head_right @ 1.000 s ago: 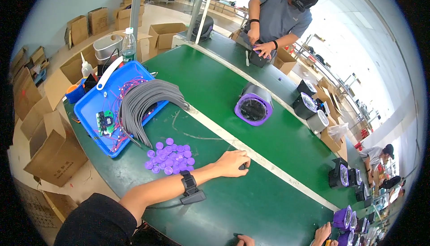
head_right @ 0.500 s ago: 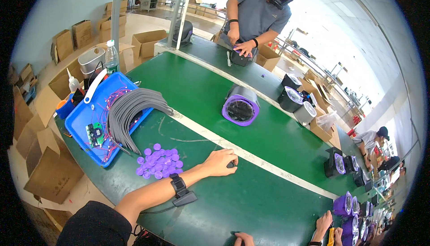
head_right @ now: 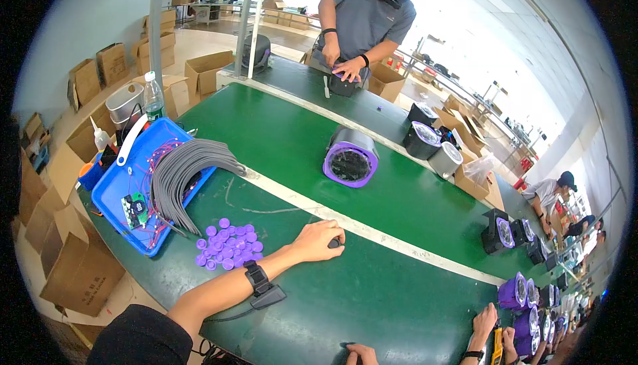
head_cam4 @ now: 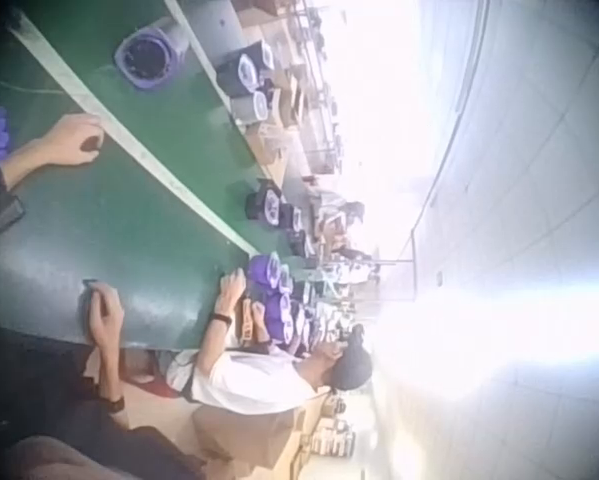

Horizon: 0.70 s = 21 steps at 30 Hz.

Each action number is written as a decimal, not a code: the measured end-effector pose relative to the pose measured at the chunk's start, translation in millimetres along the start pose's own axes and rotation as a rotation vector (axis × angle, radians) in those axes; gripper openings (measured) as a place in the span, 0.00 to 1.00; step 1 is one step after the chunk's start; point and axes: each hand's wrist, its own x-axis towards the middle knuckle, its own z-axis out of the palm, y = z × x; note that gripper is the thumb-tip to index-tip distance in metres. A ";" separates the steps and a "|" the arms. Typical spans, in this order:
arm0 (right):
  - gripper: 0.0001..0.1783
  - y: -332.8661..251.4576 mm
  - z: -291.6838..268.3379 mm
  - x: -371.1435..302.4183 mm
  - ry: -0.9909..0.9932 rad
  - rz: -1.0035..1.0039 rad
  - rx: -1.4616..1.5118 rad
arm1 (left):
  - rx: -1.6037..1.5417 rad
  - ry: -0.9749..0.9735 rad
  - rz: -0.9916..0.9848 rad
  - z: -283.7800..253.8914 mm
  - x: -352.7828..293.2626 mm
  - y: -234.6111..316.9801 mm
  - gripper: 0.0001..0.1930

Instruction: Assembling plastic housings for electronic stage lights on a factory production line.

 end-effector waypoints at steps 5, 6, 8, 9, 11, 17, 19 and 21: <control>0.09 -2.2 0.5 1.1 0.006 -0.012 0.011 | 0.018 -0.009 0.004 0.0 0.8 -0.4 0.11; 0.08 -0.6 0.9 0.6 0.005 -0.001 0.010 | 0.020 -0.008 0.000 -0.1 0.9 -0.5 0.11; 0.08 -0.5 1.1 0.5 0.006 0.010 0.010 | 0.022 -0.008 -0.002 -0.4 1.1 -0.4 0.11; 0.08 -3.1 1.1 1.3 0.008 0.002 0.010 | 0.019 -0.006 0.000 -0.4 0.8 -0.5 0.11; 0.08 -3.7 1.5 1.1 0.012 -0.005 0.012 | 0.016 -0.006 0.004 -0.7 0.3 -0.8 0.11; 0.08 -10.0 1.0 1.9 0.019 -0.004 0.007 | 0.011 -0.004 0.001 -1.0 -0.3 -0.1 0.11; 0.08 -8.1 2.1 0.8 0.030 -0.003 0.013 | 0.001 0.000 -0.002 -1.5 -0.2 0.5 0.11; 0.08 -11.7 1.4 2.0 0.032 -0.009 0.016 | 0.003 -0.011 -0.007 -3.0 0.1 1.6 0.11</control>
